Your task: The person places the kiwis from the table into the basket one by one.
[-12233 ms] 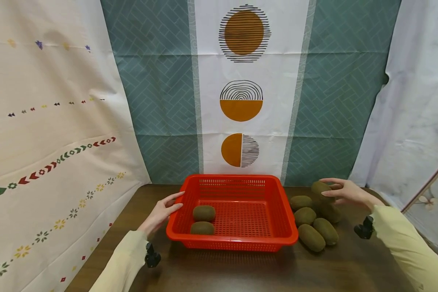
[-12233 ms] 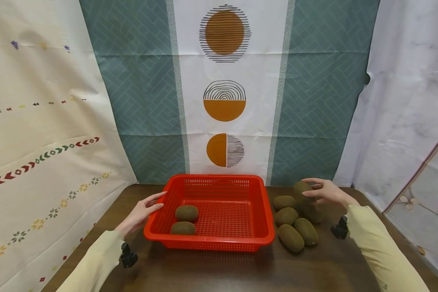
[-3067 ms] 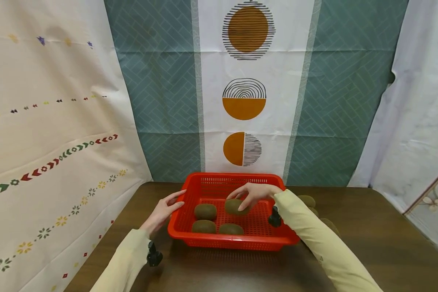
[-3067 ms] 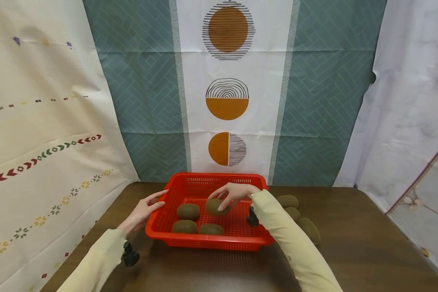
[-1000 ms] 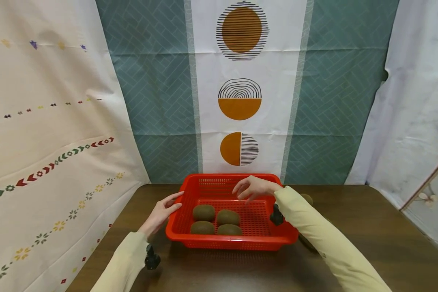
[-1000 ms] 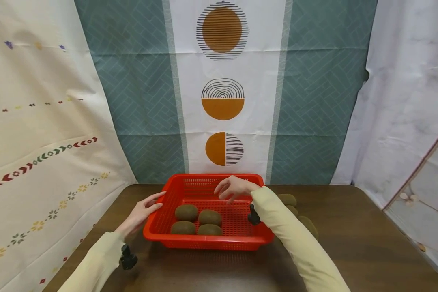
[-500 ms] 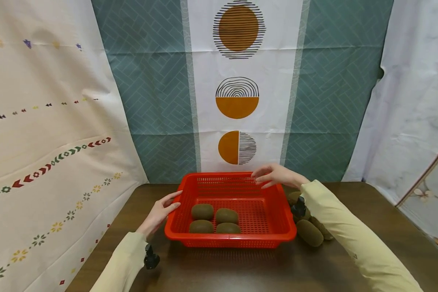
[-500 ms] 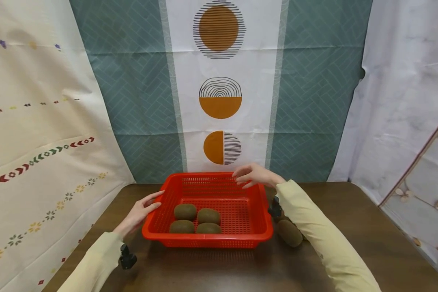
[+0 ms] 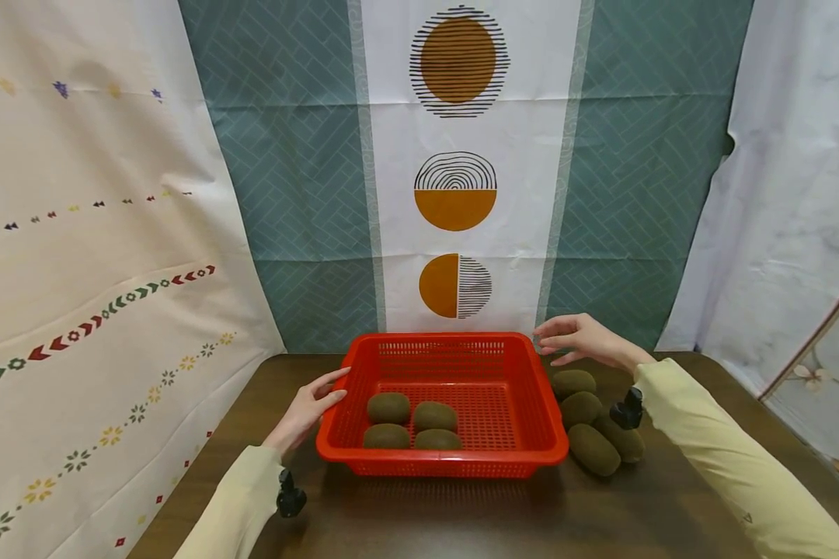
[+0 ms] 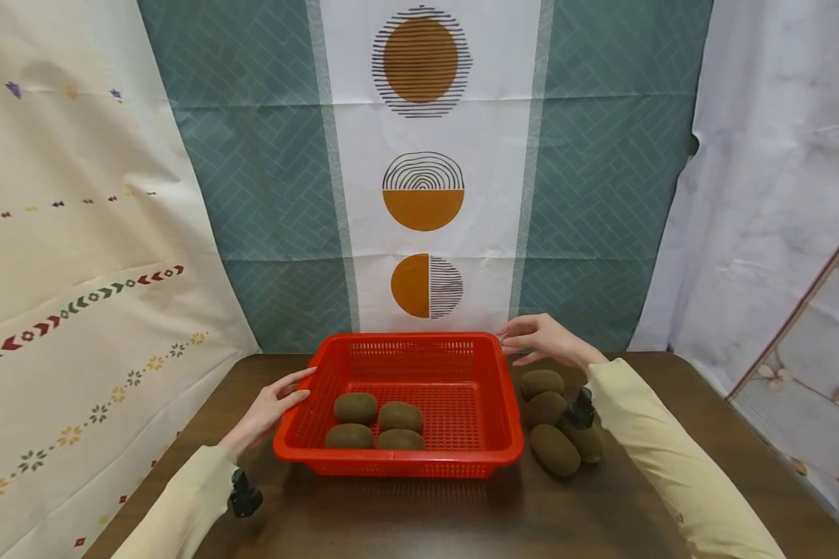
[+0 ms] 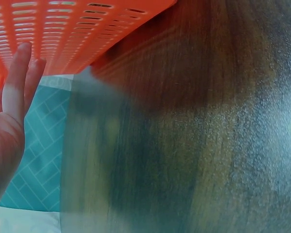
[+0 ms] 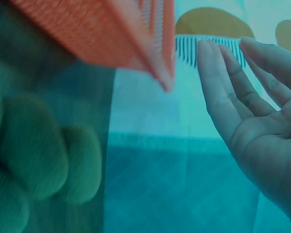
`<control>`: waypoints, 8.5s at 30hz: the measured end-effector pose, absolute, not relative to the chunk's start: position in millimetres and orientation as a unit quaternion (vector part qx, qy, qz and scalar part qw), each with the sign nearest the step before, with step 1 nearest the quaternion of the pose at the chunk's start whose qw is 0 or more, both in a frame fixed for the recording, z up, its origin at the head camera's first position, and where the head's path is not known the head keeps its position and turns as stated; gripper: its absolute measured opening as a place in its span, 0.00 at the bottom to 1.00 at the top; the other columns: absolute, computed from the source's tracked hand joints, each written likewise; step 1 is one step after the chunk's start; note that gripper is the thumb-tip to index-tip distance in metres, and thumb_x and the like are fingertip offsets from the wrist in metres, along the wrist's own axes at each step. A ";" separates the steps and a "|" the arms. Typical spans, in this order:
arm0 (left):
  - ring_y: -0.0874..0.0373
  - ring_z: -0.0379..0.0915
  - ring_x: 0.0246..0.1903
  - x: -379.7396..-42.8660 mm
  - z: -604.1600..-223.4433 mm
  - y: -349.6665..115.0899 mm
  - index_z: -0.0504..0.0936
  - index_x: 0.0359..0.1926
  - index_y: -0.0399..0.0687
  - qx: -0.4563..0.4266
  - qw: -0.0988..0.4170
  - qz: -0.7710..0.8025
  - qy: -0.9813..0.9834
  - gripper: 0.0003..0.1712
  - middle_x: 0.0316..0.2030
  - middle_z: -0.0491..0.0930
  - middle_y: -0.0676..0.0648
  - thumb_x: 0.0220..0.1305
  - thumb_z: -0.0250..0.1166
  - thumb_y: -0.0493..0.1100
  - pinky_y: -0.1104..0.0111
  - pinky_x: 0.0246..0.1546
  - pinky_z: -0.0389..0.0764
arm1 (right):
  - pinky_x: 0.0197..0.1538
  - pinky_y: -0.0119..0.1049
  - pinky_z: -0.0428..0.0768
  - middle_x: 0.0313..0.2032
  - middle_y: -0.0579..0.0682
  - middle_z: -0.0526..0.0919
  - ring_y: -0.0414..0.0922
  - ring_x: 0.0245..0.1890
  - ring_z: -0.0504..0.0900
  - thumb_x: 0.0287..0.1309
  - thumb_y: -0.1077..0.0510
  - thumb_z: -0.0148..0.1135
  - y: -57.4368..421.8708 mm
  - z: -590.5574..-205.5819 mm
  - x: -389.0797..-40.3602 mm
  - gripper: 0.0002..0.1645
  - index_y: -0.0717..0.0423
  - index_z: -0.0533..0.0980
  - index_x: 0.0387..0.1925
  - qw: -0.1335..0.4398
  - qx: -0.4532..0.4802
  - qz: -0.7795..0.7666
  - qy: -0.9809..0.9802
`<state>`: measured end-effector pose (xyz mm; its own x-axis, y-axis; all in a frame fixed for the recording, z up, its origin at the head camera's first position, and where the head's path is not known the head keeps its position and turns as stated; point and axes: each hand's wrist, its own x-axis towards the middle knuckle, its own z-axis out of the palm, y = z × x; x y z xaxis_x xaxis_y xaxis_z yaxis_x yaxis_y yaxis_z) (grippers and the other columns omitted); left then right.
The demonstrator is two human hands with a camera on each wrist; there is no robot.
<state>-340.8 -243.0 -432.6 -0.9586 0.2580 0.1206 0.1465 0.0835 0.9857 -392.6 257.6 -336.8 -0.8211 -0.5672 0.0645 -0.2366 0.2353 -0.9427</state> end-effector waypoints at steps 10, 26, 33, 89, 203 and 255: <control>0.41 0.73 0.44 -340.1 -432.2 -244.2 0.62 0.65 0.47 0.145 0.045 0.661 0.735 0.30 0.54 0.67 0.32 0.63 0.58 0.42 0.52 0.39 0.75 | 0.41 0.52 0.75 0.44 0.59 0.77 0.54 0.43 0.77 0.61 0.66 0.52 313.7 -361.0 -376.2 0.16 0.69 0.70 0.50 0.143 -0.242 -0.562 0.778; 0.40 0.73 0.44 -340.3 -431.4 -243.3 0.62 0.65 0.47 0.140 0.049 0.666 0.731 0.30 0.53 0.67 0.32 0.62 0.58 0.42 0.51 0.39 0.75 | 0.37 0.50 0.78 0.45 0.64 0.75 0.59 0.43 0.75 0.58 0.64 0.56 362.3 -402.1 -355.6 0.19 0.74 0.69 0.48 0.181 -0.223 -0.496 0.819; 0.41 0.73 0.44 -340.5 -431.2 -242.9 0.63 0.64 0.47 0.132 0.047 0.670 0.729 0.29 0.53 0.68 0.33 0.62 0.58 0.41 0.52 0.38 0.75 | 0.33 0.50 0.78 0.37 0.56 0.78 0.51 0.36 0.76 0.57 0.60 0.59 362.6 -415.7 -348.3 0.25 0.77 0.67 0.48 0.196 -0.185 -0.466 0.843; 0.42 0.73 0.44 -343.6 -433.9 -243.9 0.63 0.64 0.47 0.130 0.045 0.670 0.729 0.31 0.53 0.68 0.33 0.60 0.60 0.43 0.53 0.39 0.75 | 0.36 0.47 0.78 0.55 0.64 0.65 0.59 0.52 0.63 0.50 0.61 0.65 313.1 -318.4 -371.8 0.30 0.62 0.68 0.56 0.229 -0.263 -0.375 0.859; 0.42 0.73 0.44 -339.6 -430.7 -242.1 0.63 0.64 0.48 0.116 0.046 0.675 0.727 0.31 0.54 0.68 0.34 0.60 0.60 0.42 0.52 0.40 0.75 | 0.39 0.42 0.78 0.44 0.58 0.77 0.55 0.42 0.77 0.53 0.64 0.62 146.3 -317.7 -411.4 0.20 0.65 0.73 0.49 0.154 -0.377 -0.444 0.798; 0.42 0.74 0.44 -338.4 -428.1 -239.8 0.63 0.64 0.48 0.120 0.049 0.671 0.730 0.31 0.54 0.68 0.34 0.61 0.60 0.43 0.52 0.38 0.76 | 0.40 0.30 0.76 0.52 0.70 0.68 0.57 0.47 0.73 0.54 0.61 0.62 335.4 -450.5 -410.7 0.30 0.74 0.66 0.54 0.002 -0.226 -0.474 0.851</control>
<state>-338.4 -239.8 -428.1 -0.9663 0.2410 0.0906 0.1103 0.0696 0.9915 -410.7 335.4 -450.5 -0.8982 -0.3857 0.2108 -0.3824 0.4492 -0.8074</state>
